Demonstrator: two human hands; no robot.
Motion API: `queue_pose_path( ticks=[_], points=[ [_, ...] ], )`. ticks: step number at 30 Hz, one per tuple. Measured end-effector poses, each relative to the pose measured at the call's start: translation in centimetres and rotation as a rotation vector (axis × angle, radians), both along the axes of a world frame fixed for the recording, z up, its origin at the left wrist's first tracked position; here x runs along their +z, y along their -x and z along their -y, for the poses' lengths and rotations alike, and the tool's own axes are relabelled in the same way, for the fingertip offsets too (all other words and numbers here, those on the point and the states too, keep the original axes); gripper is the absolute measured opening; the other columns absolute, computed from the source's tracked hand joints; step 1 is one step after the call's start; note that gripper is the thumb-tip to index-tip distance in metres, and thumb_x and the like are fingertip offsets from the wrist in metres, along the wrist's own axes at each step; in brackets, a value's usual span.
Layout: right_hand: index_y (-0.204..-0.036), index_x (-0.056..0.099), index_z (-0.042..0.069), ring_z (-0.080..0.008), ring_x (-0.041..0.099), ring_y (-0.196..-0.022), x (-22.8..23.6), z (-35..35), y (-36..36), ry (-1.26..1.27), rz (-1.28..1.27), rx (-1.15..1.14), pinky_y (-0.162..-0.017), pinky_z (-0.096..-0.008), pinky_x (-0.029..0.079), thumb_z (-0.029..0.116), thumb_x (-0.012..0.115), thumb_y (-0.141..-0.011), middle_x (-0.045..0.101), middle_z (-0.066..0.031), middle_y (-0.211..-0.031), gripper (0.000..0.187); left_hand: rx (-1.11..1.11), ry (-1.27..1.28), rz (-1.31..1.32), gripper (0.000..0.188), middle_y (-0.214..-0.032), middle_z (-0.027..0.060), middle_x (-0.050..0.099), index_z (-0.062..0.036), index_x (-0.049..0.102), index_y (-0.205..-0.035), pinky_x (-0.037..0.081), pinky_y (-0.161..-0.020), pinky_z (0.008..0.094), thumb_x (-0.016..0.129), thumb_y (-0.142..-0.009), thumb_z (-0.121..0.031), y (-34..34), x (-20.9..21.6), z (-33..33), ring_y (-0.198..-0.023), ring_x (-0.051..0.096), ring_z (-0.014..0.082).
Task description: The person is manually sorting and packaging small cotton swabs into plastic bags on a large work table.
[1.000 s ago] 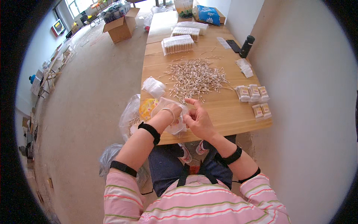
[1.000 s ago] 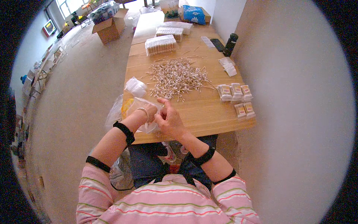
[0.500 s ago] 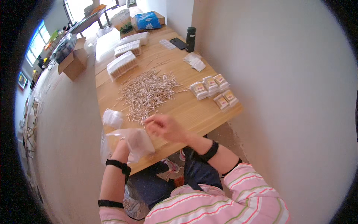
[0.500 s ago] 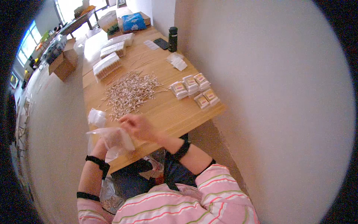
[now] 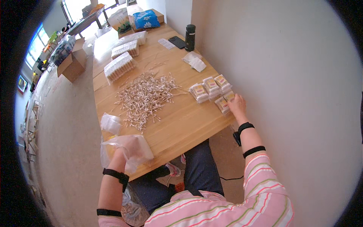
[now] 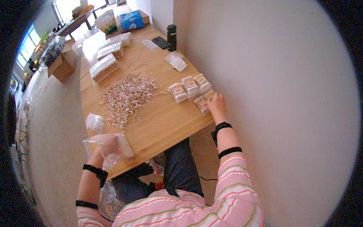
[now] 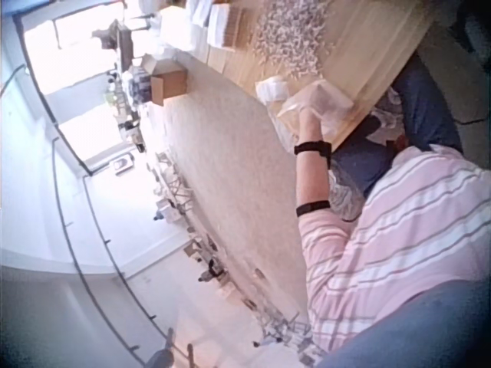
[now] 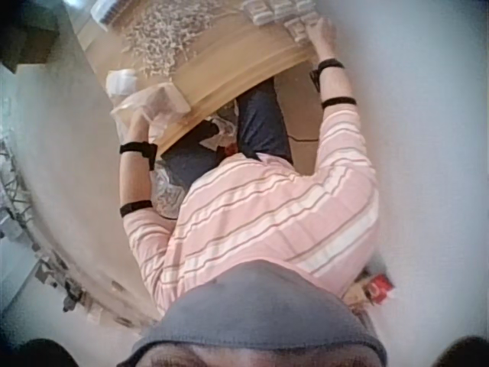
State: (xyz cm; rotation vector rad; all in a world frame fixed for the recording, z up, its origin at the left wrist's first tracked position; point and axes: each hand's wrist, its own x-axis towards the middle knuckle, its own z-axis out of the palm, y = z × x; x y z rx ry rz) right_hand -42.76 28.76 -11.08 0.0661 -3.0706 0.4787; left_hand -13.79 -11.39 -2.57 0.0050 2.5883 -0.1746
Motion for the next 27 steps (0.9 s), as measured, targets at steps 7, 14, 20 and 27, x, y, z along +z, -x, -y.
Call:
queue_pose_path(
  ticks=[7, 14, 20, 27],
  points=[
    [-0.113, 0.049, 0.001, -0.0344, 0.051, -0.106, 0.3, 2.7, -3.2, -0.084, -0.134, -0.054, -0.089, -0.0463, 0.042, 0.031, 0.063, -0.073, 0.054, -0.0175, -0.113, 0.051, -0.041, 0.060, 0.017, 0.033, -0.079, 0.0137, 0.067, -0.0050, 0.069, -0.075, 0.052, -0.063, 0.0399, 0.072, -0.064, -0.036, -0.4, -1.0, 0.9, -0.069, 0.065, 0.0292],
    [-0.118, 0.048, -0.002, -0.0392, 0.052, -0.107, -0.3, 2.8, -1.5, 0.141, -0.005, -0.129, -0.095, -0.0471, 0.037, 0.029, 0.057, -0.077, 0.054, -0.0260, -0.115, 0.052, -0.101, 0.125, 0.084, 0.026, -0.078, 0.0126, 0.068, -0.0070, 0.070, -0.075, 0.053, -0.062, 0.0381, 0.068, -0.070, -0.032, -0.8, -2.7, 2.0, -0.067, 0.065, 0.0268],
    [-0.106, 0.054, -0.005, -0.0426, 0.053, -0.105, -2.0, 4.2, -1.2, 0.251, 0.064, -0.042, -0.091, -0.0448, 0.041, 0.028, 0.052, -0.079, 0.057, -0.0302, -0.108, 0.043, -0.049, 0.173, 0.059, 0.023, -0.079, 0.0110, 0.068, -0.0088, 0.070, -0.076, 0.052, -0.061, 0.0375, 0.066, -0.073, -0.031, 0.5, -2.5, 1.0, -0.067, 0.064, 0.0255],
    [-0.128, 0.037, 0.000, -0.0410, 0.039, -0.121, 0.0, 6.5, -4.2, 0.067, 0.109, -0.024, -0.099, -0.0479, 0.034, 0.037, 0.051, -0.084, 0.038, -0.0285, -0.132, 0.059, -0.093, 0.095, 0.010, 0.024, -0.074, 0.0080, 0.067, -0.0098, 0.069, -0.075, 0.050, -0.056, 0.0365, 0.067, -0.072, -0.034, -0.7, -0.3, 0.3, -0.063, 0.063, 0.0232]
  ],
)
